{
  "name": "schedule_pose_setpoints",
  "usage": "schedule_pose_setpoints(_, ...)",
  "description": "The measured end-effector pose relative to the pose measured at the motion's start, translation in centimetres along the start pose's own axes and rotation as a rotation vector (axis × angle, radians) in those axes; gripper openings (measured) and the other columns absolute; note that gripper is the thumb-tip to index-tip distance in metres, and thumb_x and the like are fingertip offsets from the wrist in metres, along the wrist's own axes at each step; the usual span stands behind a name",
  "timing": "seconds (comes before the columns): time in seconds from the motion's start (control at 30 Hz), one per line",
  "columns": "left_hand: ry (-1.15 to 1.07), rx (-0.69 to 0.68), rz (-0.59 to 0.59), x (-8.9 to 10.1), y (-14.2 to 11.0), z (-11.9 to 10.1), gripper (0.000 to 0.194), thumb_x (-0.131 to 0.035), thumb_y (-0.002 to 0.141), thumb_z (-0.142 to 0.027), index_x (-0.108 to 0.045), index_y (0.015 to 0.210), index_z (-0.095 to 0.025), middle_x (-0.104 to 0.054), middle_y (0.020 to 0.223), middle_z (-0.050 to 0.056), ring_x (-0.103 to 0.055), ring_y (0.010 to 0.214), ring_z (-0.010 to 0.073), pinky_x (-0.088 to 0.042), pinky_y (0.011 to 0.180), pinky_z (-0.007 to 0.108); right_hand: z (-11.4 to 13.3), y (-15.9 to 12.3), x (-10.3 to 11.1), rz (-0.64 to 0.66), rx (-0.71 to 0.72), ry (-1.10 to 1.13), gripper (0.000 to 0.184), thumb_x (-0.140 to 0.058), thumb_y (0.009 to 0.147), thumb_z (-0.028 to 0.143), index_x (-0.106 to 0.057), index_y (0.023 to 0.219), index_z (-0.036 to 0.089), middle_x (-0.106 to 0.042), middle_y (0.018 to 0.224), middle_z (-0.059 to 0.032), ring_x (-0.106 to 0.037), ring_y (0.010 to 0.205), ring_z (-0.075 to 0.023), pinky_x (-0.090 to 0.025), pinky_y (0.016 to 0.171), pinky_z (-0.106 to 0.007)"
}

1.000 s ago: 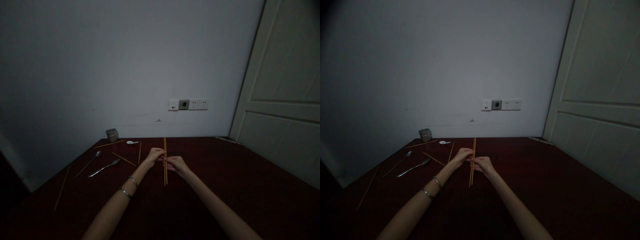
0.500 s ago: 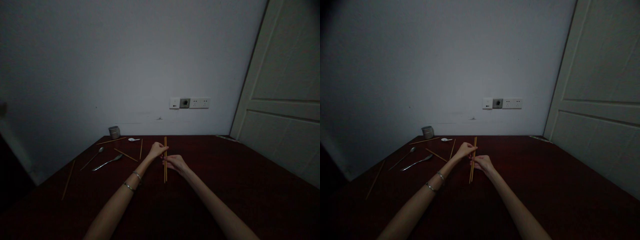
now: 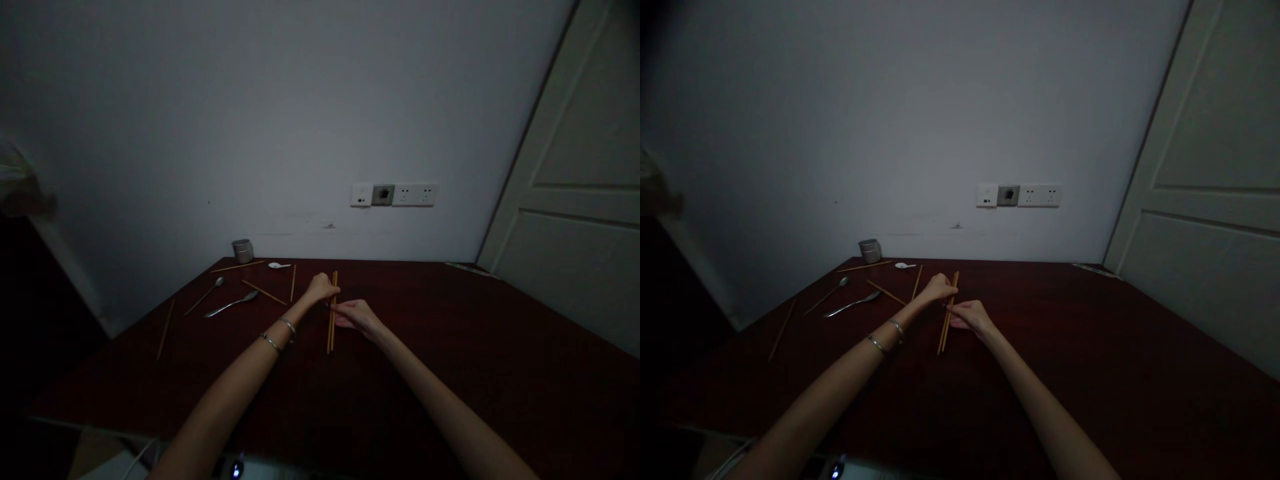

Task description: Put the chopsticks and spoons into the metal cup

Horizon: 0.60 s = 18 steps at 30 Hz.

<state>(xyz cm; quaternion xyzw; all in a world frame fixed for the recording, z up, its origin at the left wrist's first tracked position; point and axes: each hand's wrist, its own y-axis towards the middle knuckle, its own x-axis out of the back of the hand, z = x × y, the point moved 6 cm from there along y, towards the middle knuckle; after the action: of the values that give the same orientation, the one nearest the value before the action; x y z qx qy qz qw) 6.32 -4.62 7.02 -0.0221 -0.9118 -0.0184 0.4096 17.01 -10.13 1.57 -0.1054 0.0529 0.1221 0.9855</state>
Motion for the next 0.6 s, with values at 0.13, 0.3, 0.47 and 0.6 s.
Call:
schedule_pose_setpoints(0.13,0.043,0.059,0.062,-0.5,-0.5,1.2,0.016,-0.062,0.062,-0.020,-0.059,0.050,-0.010,-0.053,0.038,0.005,-0.055,0.036,0.0158,-0.044,0.042,0.023,-0.4,0.7,1.2,-0.013,-0.015,-0.031,0.024,-0.071,0.065,0.029,-0.061,0.069,0.007,-0.068,0.062,-0.0106,-0.064,0.052,-0.0140,-0.054,0.051,-0.021)
schedule_pose_setpoints(0.3,0.212,0.104,0.108,-1.1,-1.3,2.6,0.017,-0.060,0.066,-0.024,-0.064,0.067,-0.008,-0.062,0.053,0.009,-0.061,0.048,0.0173,-0.047,0.046,0.021,-0.7,1.5,2.9,-0.064,-0.015,-0.021,0.023,-0.070,0.068,0.026,-0.060,0.074,0.006,-0.068,0.065,-0.0124,-0.065,0.053,-0.0147,-0.055,0.052,-0.022)
schedule_pose_setpoints(0.47,0.513,0.012,0.014,-0.8,-2.3,2.3,0.032,-0.060,0.067,-0.030,-0.064,0.092,-0.010,-0.067,0.090,0.015,-0.064,0.084,0.0231,-0.050,0.066,0.024,-0.3,1.2,2.8,-0.033,-0.011,-0.035,0.022,-0.064,0.074,0.026,-0.059,0.081,0.005,-0.069,0.069,-0.0131,-0.065,0.056,-0.0150,-0.056,0.055,-0.022)
schedule_pose_setpoints(0.6,0.612,-0.028,0.015,-1.1,-3.1,1.8,0.036,-0.055,0.071,-0.027,-0.060,0.103,-0.012,-0.064,0.100,0.016,-0.060,0.095,0.0255,-0.049,0.075,0.029,-0.1,0.8,2.4,-0.006,-0.011,-0.034,0.022,-0.062,0.076,0.026,-0.059,0.085,0.006,-0.068,0.068,-0.0127,-0.066,0.057,-0.0155,-0.056,0.055,-0.024)
